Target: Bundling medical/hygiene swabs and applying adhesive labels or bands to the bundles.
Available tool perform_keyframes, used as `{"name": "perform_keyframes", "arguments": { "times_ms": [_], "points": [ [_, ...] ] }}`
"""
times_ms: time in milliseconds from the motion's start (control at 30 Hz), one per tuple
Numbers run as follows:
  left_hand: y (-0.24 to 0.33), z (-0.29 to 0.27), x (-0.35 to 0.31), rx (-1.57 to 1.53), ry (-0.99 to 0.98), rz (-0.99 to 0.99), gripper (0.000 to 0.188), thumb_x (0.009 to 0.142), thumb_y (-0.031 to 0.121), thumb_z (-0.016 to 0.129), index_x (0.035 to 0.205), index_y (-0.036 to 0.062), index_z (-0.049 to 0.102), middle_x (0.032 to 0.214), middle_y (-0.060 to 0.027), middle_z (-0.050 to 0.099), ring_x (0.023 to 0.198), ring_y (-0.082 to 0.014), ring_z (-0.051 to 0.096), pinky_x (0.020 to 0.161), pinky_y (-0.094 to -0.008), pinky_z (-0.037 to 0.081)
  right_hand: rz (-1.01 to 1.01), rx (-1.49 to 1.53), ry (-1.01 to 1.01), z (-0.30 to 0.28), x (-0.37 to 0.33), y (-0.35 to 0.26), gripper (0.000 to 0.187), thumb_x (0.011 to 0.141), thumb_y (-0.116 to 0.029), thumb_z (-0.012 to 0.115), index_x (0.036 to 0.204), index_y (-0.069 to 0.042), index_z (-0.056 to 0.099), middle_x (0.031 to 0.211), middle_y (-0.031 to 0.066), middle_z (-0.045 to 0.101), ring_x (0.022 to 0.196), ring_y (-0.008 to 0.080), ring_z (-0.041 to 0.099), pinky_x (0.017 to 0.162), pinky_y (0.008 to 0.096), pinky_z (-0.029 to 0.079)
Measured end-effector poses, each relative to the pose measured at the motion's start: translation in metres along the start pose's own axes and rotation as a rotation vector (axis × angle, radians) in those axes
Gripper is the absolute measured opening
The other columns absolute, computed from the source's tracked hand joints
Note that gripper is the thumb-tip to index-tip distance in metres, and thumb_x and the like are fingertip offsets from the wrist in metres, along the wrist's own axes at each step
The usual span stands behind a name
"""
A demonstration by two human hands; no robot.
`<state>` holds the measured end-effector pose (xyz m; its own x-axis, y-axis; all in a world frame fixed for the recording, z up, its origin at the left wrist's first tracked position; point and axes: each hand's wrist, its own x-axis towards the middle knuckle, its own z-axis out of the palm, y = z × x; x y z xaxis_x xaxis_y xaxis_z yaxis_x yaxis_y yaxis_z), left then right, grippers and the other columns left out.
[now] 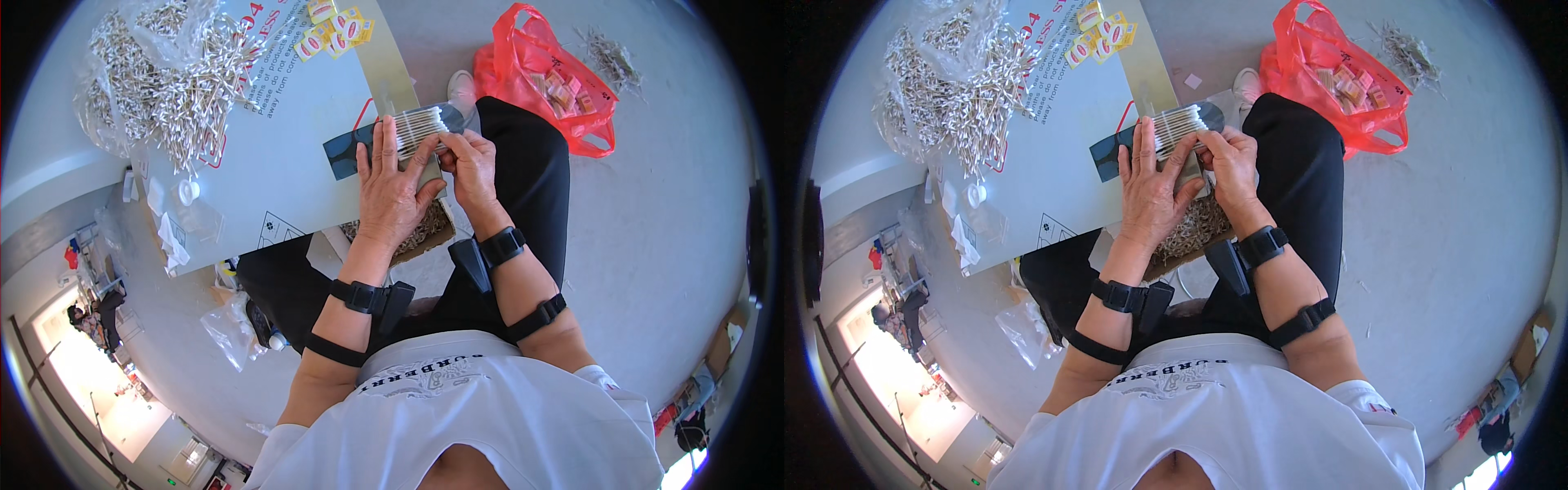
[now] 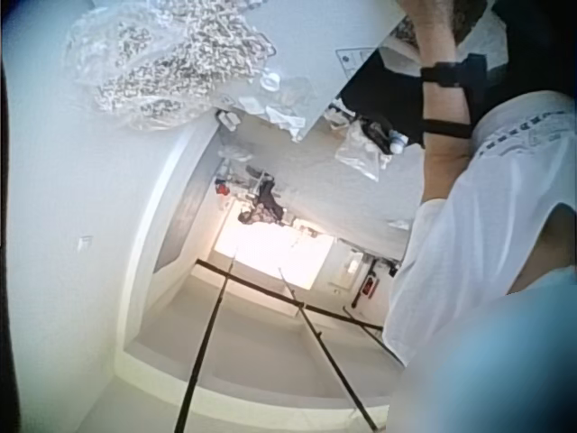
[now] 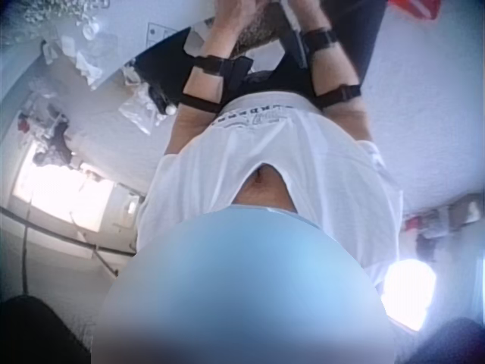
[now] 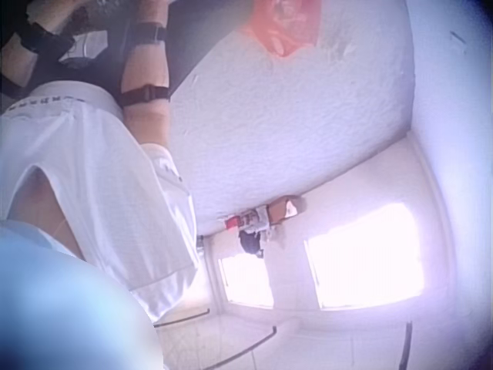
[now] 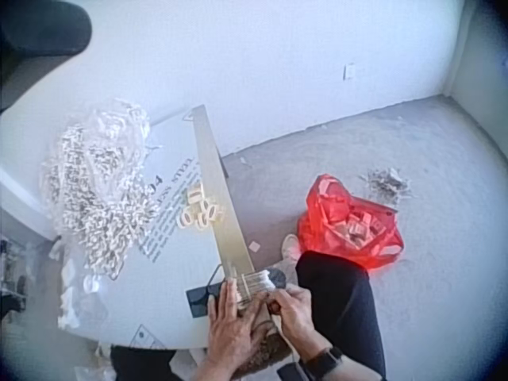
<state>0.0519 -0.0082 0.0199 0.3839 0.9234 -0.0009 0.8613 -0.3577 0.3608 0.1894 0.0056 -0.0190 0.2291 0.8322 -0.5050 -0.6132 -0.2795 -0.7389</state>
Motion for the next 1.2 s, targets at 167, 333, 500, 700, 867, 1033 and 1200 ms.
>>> {"name": "perform_keyframes", "arguments": {
  "times_ms": [167, 333, 500, 700, 867, 1033, 1200],
  "points": [
    [0.000, 0.000, 0.000, 0.007, 0.001, 0.000, 0.063, 0.087, 0.049, 0.063, 0.146, 0.0375, 0.043, 0.160, -0.0199, 0.015, 0.148, -0.0361, 0.016, 0.116, -0.0568, 0.014, 0.030, 0.013, 0.024, 0.003, 0.004, -0.001, 0.017, 0.084, -0.008, 0.064, 0.068, -0.006, 0.057, 0.061, 0.0000, 0.053, 0.050, 0.0077, 0.044, 0.046, 0.0224, 0.034],
    [0.000, 0.001, 0.000, 0.014, 0.011, 0.002, 0.063, 0.087, 0.049, 0.063, 0.145, 0.0370, 0.044, 0.160, -0.0201, 0.015, 0.148, -0.0361, 0.017, 0.116, -0.0568, 0.014, 0.064, 0.013, 0.050, 0.005, 0.007, -0.006, 0.017, 0.081, -0.006, 0.064, 0.067, -0.007, 0.055, 0.060, -0.0001, 0.050, 0.047, 0.0083, 0.042, 0.044, 0.0231, 0.031],
    [0.001, 0.001, 0.001, 0.033, 0.015, 0.010, 0.063, 0.088, 0.049, 0.062, 0.147, 0.0349, 0.043, 0.160, -0.0199, 0.015, 0.148, -0.0362, 0.016, 0.116, -0.0569, 0.015, 0.068, 0.024, 0.048, 0.007, 0.005, -0.009, 0.014, 0.080, -0.006, 0.064, 0.067, -0.007, 0.058, 0.060, -0.0036, 0.050, 0.047, 0.0050, 0.040, 0.045, 0.0225, 0.028],
    [0.000, 0.002, -0.002, -0.065, 0.100, -0.065, 0.084, 0.089, 0.046, 0.061, 0.153, 0.0065, 0.024, 0.160, -0.0225, 0.014, 0.148, -0.0378, 0.015, 0.117, -0.0573, 0.010, 0.084, -0.026, 0.017, 0.009, 0.010, -0.017, 0.025, 0.091, -0.030, 0.068, 0.082, -0.008, 0.064, 0.065, -0.0019, 0.055, 0.051, 0.0065, 0.044, 0.043, 0.0237, 0.031],
    [0.000, 0.005, 0.007, 0.069, 0.067, -0.163, 0.089, 0.092, 0.049, 0.056, 0.151, -0.0043, 0.017, 0.160, -0.0238, 0.012, 0.149, -0.0371, 0.011, 0.117, -0.0575, 0.007, -0.061, -0.105, 0.039, 0.016, 0.019, -0.004, 0.031, 0.092, -0.037, 0.068, 0.084, -0.007, 0.066, 0.070, -0.0043, 0.057, 0.057, 0.0051, 0.046, 0.049, 0.0236, 0.033],
    [-0.002, 0.006, 0.011, 0.097, 0.031, -0.203, 0.089, 0.093, 0.050, 0.055, 0.151, -0.0050, 0.017, 0.160, -0.0241, 0.010, 0.149, -0.0361, 0.009, 0.117, -0.0576, 0.007, -0.153, -0.104, -0.017, 0.022, 0.016, -0.006, 0.029, 0.094, -0.033, 0.067, 0.082, -0.006, 0.066, 0.072, -0.0051, 0.056, 0.063, 0.0048, 0.043, 0.057, 0.0231, 0.034],
    [-0.003, 0.003, 0.009, 0.115, 0.044, -0.205, 0.089, 0.092, 0.051, 0.055, 0.151, -0.0045, 0.017, 0.158, -0.0250, 0.015, 0.149, -0.0373, 0.011, 0.116, -0.0578, 0.009, -0.179, -0.242, 0.009, 0.018, 0.024, 0.000, 0.030, 0.095, -0.032, 0.065, 0.083, -0.005, 0.067, 0.073, -0.0046, 0.056, 0.066, 0.0046, 0.044, 0.059, 0.0239, 0.035]
  ]
}}
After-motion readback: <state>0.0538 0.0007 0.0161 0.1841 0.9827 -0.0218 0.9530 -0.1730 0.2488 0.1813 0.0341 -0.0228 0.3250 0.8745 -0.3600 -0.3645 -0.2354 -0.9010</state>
